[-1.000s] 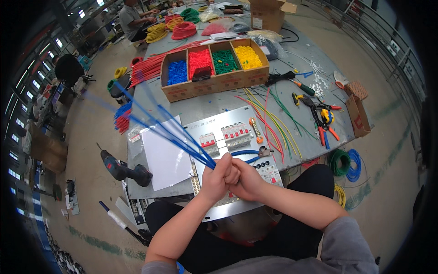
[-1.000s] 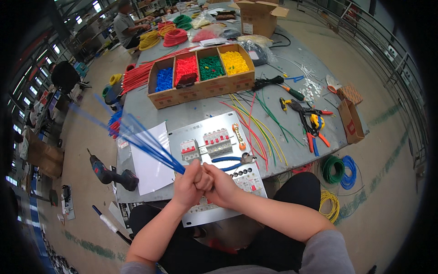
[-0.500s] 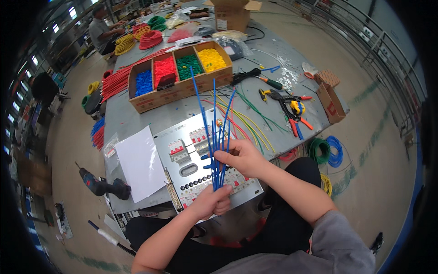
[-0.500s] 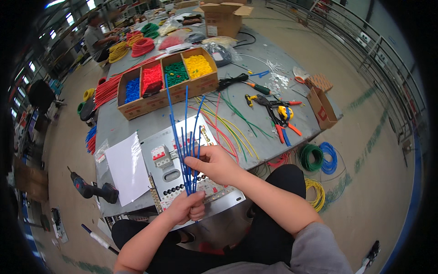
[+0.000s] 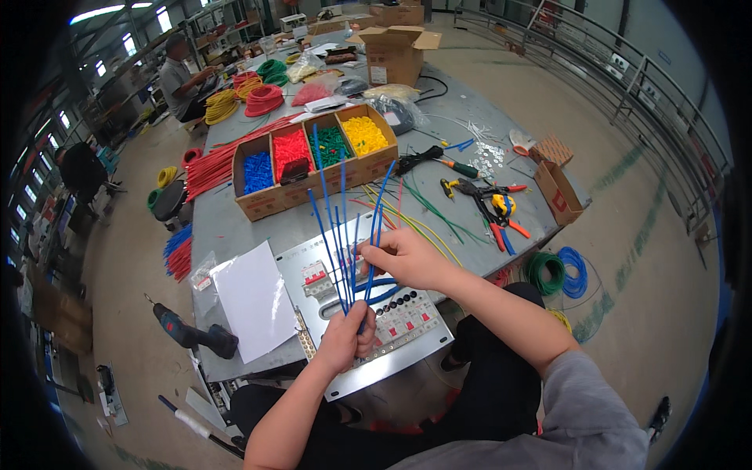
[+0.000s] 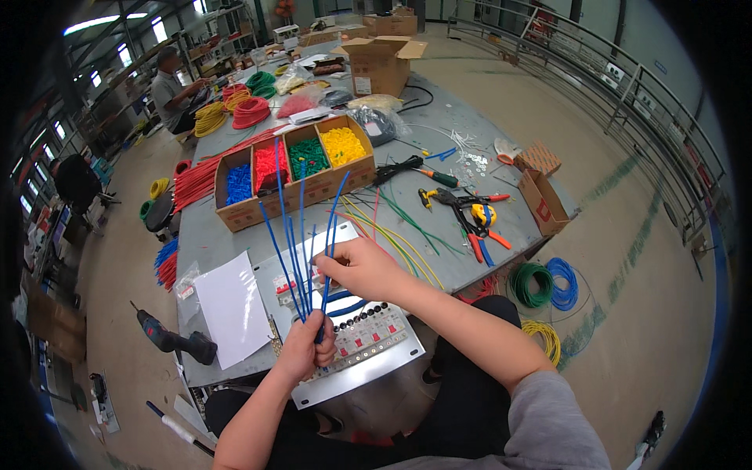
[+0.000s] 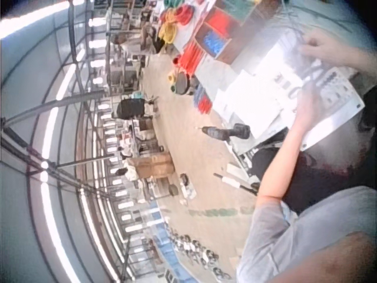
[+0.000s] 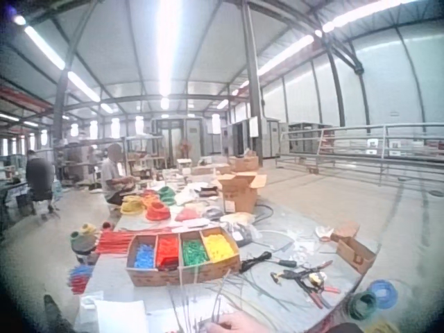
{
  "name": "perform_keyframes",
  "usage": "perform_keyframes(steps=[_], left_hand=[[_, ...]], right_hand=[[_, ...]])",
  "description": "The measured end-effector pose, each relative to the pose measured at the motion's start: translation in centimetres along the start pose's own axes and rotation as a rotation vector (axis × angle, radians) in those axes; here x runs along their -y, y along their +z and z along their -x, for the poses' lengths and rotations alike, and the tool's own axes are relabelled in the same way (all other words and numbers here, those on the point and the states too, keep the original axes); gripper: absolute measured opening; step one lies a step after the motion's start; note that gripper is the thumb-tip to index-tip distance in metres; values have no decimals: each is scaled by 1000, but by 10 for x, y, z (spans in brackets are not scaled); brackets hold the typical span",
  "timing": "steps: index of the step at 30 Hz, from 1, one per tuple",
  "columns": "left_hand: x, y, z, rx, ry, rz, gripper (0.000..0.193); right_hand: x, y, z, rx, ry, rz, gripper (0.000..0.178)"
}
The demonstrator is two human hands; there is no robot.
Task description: The person sits at a workbench and handles blue insulated wires, stripping the ends and inserting them into terminals on a metal electrical panel. They repeatedly pick up wires, strip them, and connect them to the panel while other tools and materials are visible on the table.
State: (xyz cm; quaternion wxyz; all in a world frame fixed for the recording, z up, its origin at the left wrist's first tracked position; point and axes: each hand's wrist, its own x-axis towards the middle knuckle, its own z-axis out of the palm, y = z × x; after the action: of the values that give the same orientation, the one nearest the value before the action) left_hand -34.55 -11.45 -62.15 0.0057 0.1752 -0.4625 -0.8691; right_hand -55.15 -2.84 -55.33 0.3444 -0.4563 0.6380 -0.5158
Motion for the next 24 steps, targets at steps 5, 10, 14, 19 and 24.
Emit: perform_keyframes(steps=[5, 10, 14, 19, 24], left_hand=[[-13, -5, -4, -131, 28, -127, 44], [-9, -3, -15, -150, -13, -182, 44], [-6, -5, -18, -130, -38, -160, 46], [-11, 0, -20, -98, -84, -159, 47], [-6, 6, -20, -56, -116, -129, 48]], right_hand=[[-17, 18, -4, -149, 67, -740, 20], [-31, 6, -13, 101, 191, -1102, 32], [-29, 5, -18, 72, 221, -920, 38], [-27, 5, -19, 54, 253, -849, 42], [-49, 15, -23, -27, 231, -575, 20]])
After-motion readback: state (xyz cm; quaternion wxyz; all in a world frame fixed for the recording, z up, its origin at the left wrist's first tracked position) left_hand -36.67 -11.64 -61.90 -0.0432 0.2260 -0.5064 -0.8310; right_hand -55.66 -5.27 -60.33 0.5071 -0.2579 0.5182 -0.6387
